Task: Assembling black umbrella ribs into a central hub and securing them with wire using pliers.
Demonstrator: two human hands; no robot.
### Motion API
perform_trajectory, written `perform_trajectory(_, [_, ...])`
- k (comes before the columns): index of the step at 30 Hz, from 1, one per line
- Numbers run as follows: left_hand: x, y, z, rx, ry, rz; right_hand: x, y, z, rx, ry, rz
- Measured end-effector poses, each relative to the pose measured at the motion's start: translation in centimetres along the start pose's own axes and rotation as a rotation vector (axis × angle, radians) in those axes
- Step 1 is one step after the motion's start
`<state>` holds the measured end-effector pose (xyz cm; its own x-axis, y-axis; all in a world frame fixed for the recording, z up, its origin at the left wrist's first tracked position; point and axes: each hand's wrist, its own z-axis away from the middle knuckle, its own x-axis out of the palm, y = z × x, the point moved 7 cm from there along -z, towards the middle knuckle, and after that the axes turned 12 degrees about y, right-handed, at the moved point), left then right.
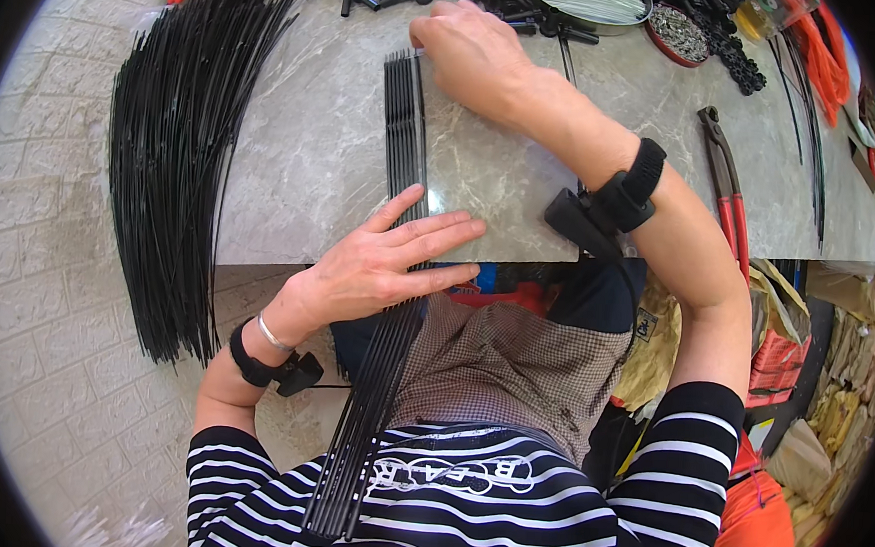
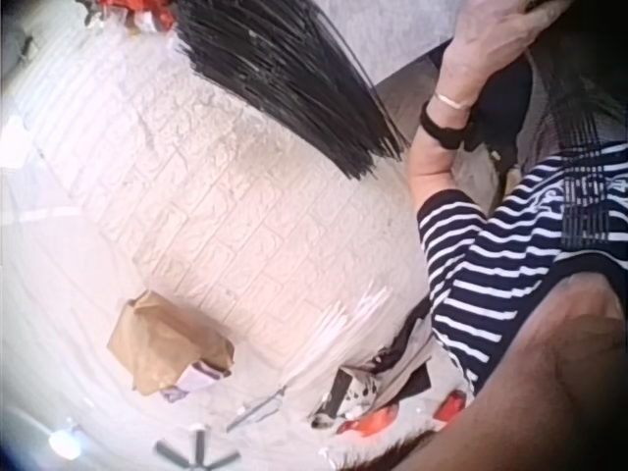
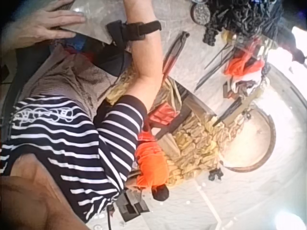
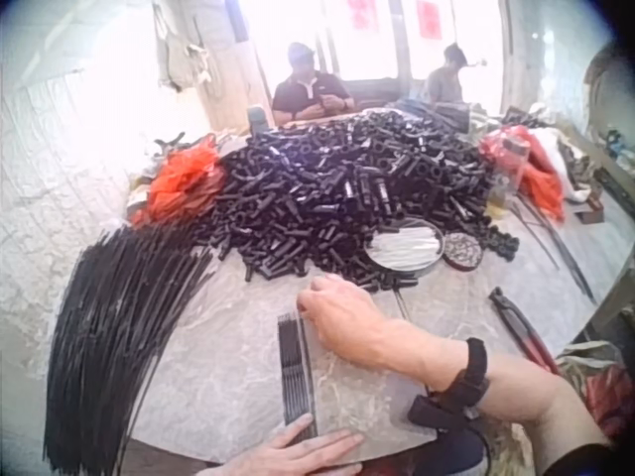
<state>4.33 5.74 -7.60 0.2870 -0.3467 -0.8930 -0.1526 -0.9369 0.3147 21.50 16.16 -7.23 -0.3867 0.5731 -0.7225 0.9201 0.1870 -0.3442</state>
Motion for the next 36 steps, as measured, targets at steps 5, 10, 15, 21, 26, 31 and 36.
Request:
perform_trajectory(5, [-0.1, 0.0, 0.1, 0.008, 0.014, -0.024, -1.4, 1.2, 0.0, 0.000, -0.153, 0.123])
perform_trajectory(10, [-0.1, 0.0, 0.1, 0.013, 0.034, -0.013, -1.0, 1.1, 0.3, -0.079, -0.157, 0.258])
perform_trajectory(15, [0.0, -0.1, 0.3, 0.012, 0.029, -0.023, -0.7, 0.1, 0.1, -0.168, -0.125, 0.345])
perform_trajectory(21, [0.1, -0.1, 0.3, -0.004, 0.016, 0.002, -0.8, 0.3, 0.2, -0.068, -0.124, 0.212])
perform_trajectory(26, [-0.1, -0.1, 0.1, 0.013, 0.016, 0.002, -0.8, 0.1, -0.1, -0.081, -0.116, 0.189])
perform_trajectory(31, [-0.1, -0.1, 0.3, 0.005, 0.016, 0.013, -0.7, 0.1, -0.1, -0.010, -0.086, 0.093])
perform_trajectory(36, [-0.2, -0.1, 0.2, -0.024, 0.017, 0.010, -0.7, 0.7, -0.2, -0.017, -0.092, 0.083])
